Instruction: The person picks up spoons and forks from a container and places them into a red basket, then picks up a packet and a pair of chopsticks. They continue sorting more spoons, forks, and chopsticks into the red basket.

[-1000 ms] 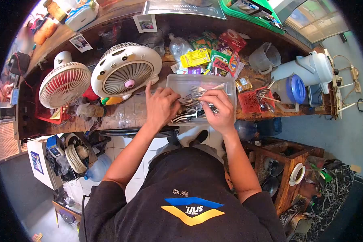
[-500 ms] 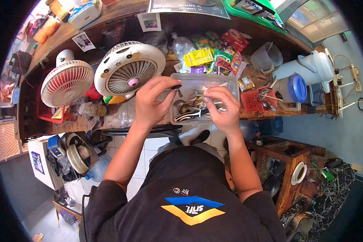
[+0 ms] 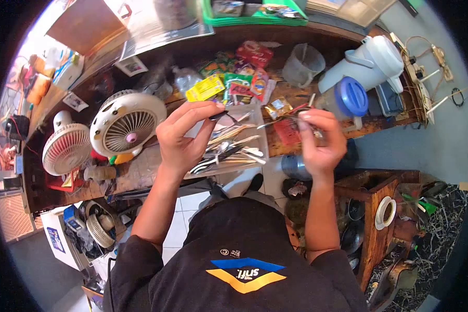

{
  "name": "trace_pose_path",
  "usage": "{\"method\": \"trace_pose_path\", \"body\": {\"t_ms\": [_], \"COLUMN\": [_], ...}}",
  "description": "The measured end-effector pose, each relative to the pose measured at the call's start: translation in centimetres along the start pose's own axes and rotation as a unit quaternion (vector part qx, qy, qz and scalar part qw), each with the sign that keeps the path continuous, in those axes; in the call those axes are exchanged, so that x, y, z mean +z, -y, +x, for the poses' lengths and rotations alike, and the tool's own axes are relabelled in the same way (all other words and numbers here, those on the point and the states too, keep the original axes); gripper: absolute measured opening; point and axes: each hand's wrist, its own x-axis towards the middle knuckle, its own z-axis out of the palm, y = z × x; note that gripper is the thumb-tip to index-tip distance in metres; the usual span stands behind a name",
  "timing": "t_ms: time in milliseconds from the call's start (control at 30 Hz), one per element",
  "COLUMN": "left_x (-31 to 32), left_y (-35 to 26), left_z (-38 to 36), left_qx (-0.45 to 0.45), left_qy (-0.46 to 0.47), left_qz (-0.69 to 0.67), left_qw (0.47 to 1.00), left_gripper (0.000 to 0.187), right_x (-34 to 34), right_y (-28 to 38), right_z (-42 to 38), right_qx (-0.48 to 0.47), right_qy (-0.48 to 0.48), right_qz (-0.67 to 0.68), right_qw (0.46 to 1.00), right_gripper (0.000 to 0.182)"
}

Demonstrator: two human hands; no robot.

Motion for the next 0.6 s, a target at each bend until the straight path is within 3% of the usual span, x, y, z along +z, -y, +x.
{"method": "trace_pose_path", "body": {"t_ms": [67, 167, 333, 600], "left_x": [2.5, 6.8, 13.8, 20.7], "left_y": [-1.1, -2.5, -3.4, -2.0], "left_z": [1.4, 3.1, 4.0, 2.6], "left_qx": [0.013, 0.038, 0.022, -0.048], "left_qy": [-0.002, -0.004, 0.033, 0.062], "left_qz": [-0.005, -0.013, -0.019, 0.006], "left_qw": [1.0, 0.999, 0.999, 0.997], "left_gripper": [0.029, 0.028, 0.03, 0.03], "right_x": [-3.5, -7.8, -11.3, -11.4], "right_y": [-1.4, -4.5, -8.3, -12.0], "right_z": [0.6, 1.5, 1.6, 1.0], "right_qx": [0.034, -0.01, 0.051, 0.028], "right_qy": [-0.039, -0.068, -0.115, 0.038], "right_qz": [-0.021, -0.059, 0.015, -0.019], "right_qw": [0.998, 0.996, 0.992, 0.999], "right_gripper": [0.02, 0.019, 0.018, 0.017]}}
